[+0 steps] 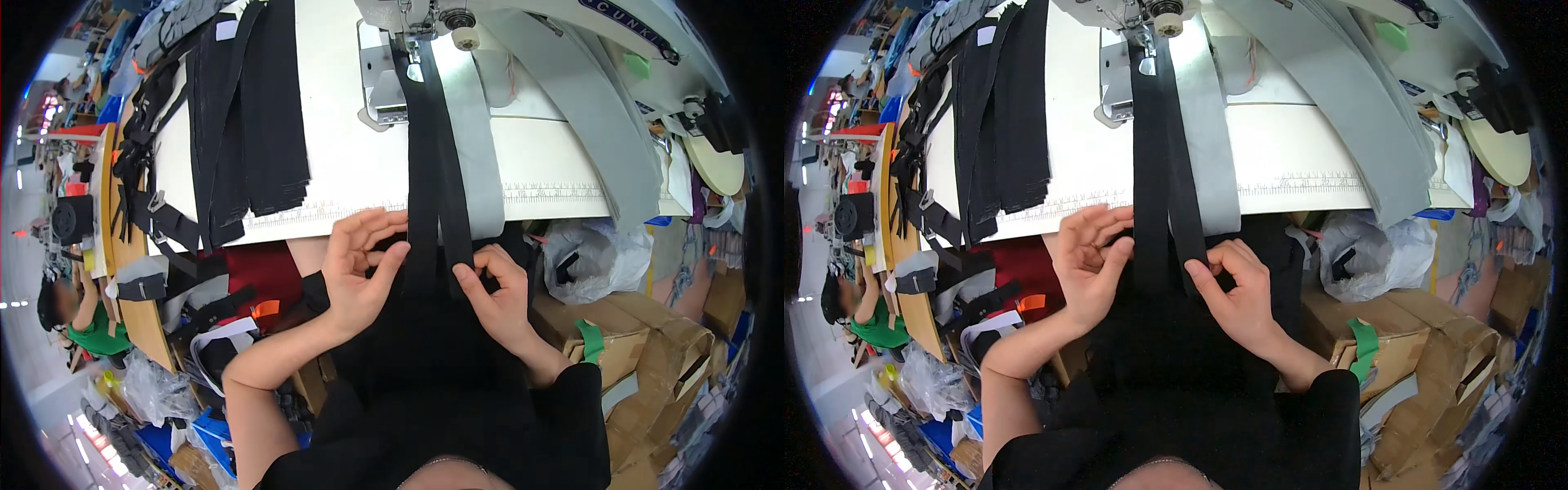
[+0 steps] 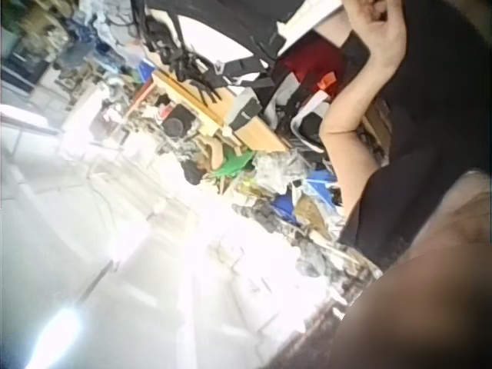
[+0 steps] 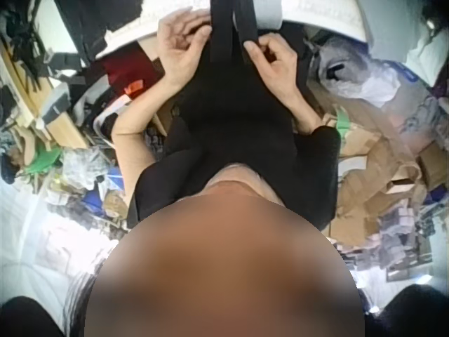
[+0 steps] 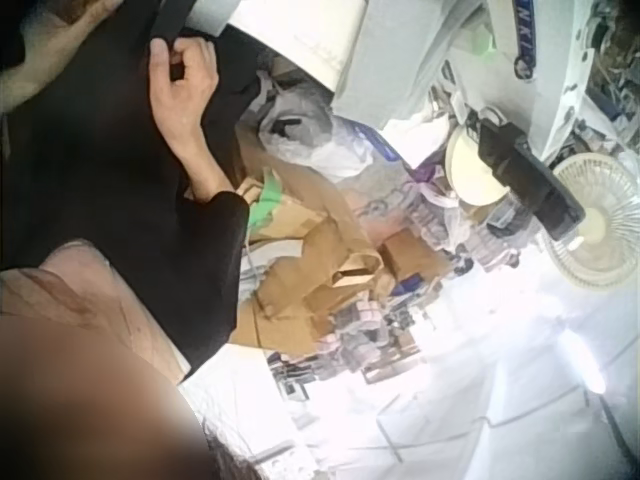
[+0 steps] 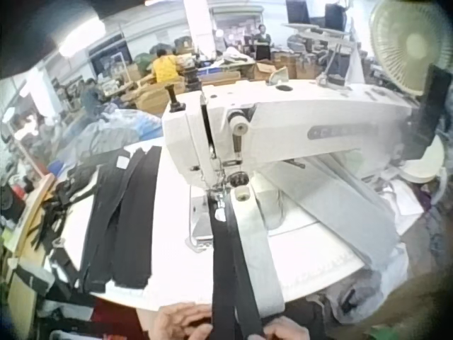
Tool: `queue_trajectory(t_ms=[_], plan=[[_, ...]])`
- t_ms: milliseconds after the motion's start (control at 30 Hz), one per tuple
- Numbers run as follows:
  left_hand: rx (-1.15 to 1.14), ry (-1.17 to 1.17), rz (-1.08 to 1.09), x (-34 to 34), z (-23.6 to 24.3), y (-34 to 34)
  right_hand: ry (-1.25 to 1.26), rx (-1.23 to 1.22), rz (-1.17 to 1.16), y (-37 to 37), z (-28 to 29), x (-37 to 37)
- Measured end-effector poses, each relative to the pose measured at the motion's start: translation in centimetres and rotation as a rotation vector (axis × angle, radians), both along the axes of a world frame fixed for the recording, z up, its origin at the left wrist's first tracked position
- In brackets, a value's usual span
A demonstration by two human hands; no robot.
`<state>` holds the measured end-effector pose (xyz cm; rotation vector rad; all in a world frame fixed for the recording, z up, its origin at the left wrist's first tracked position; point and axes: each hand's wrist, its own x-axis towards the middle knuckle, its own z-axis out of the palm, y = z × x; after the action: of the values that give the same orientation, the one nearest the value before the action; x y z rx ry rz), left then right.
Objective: Using an industrial sewing machine to sew long strips of fabric or zipper tape.
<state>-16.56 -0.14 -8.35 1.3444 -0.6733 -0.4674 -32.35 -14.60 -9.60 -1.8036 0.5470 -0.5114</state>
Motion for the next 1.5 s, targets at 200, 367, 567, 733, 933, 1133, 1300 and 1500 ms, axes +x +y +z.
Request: queue_trajectory(t_ms=[200, 367, 567, 733, 933, 1133, 1300, 1500], plan=[[0.042, 0.744, -0.087, -2.3, -3.7, 1.2, 0.032, -0.09, 0.018, 0.3, -0.2, 0.4], [0.165, -0.003, -0.213, -2.0, -6.5, -0.9, 0.083, -0.013, 0.027, 0.7, -1.2, -0.7], [0.362, 0.193, -0.247, -2.8, -2.8, -1.9, 0.126, -0.087, 0.005, 0.7, -0.4, -2.5], [0.445, 0.606, -0.252, -2.5, -1.2, -1.8, 0.115, -0.39, 0.041, 0.5, 0.8, -3.5], [0.417, 0.619, -0.206, -2.9, -0.5, -1.5, -0.142, -0.996, 0.071, 0.5, 0.8, -3.8], [0.38, 0.589, -0.178, -3.4, -0.5, -1.4, -0.188, -1.244, 0.103, -0.3, 0.5, -3.2], [0.44, 0.497, -0.271, -2.4, 0.5, -1.3, -0.335, -1.318, 0.182, -1.4, 0.8, -2.6], [0.327, -0.226, 0.001, -0.1, 0.9, -0.2, -0.373, -1.295, 0.245, -1.8, 1.1, -1.8]])
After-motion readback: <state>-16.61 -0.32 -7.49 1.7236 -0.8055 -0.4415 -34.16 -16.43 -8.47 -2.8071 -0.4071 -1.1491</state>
